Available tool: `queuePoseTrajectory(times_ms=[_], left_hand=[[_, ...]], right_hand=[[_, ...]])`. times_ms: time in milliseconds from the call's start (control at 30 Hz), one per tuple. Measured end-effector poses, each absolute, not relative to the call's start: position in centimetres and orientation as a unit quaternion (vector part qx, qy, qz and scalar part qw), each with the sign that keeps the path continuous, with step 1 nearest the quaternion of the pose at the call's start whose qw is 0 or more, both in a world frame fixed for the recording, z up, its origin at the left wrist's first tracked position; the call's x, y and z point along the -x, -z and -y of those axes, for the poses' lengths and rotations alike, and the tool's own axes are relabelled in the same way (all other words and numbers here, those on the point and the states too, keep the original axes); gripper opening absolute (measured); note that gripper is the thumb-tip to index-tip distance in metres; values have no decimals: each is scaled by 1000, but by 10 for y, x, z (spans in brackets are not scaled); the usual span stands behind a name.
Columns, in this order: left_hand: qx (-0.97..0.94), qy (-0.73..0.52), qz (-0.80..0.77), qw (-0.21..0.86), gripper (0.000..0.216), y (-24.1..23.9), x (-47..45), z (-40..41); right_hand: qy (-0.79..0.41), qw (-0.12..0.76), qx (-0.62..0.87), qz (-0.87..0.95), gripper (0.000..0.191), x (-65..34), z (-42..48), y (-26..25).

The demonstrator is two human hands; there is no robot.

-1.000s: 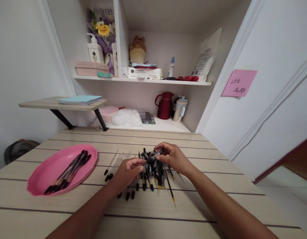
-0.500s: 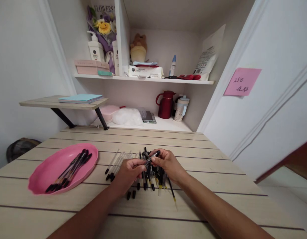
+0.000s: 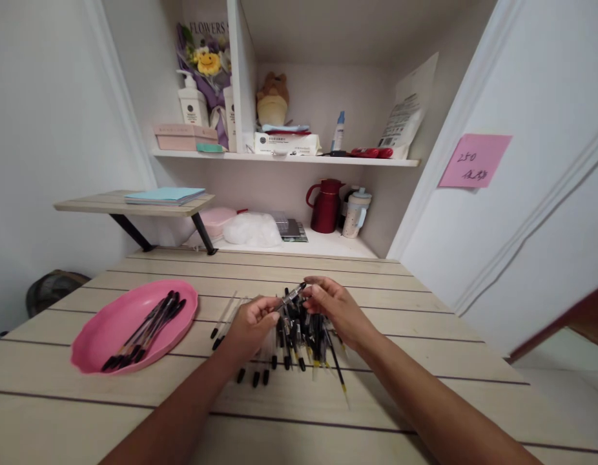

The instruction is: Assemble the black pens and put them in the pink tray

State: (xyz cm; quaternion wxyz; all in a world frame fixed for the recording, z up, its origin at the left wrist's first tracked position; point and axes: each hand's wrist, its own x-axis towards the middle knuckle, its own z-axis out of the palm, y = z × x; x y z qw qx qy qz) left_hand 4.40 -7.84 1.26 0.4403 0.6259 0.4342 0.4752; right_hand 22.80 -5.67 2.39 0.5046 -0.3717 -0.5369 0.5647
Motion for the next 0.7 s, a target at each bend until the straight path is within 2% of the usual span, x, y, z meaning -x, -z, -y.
queuePoseTrajectory(times_ms=[67,133,200,267,433,600,700], left_hand=[[-647,-487,-484,333,26,-22,-28,73],[-656,-466,-569,170,24,-35,-1,70],[-643,-383,-663,10,24,-49,33,69],[-561,-282,-775,-71,28,-60,69,72],[-442,-123,-888,3,31,-60,126,80],[-442,-83,-892,40,25,-54,132,78],[-459,-81,-884,31,31,-55,125,74]], right_hand=[[-553,511,398,524,41,-235,53,-23],[-547,511,415,518,38,-240,49,-20],[-547,508,421,516,36,-242,46,-15],[-547,499,424,521,35,-243,43,-12],[-542,481,435,534,35,-242,42,-10],[-534,482,449,531,36,-246,40,-14],[-520,487,450,538,34,-251,36,-17]])
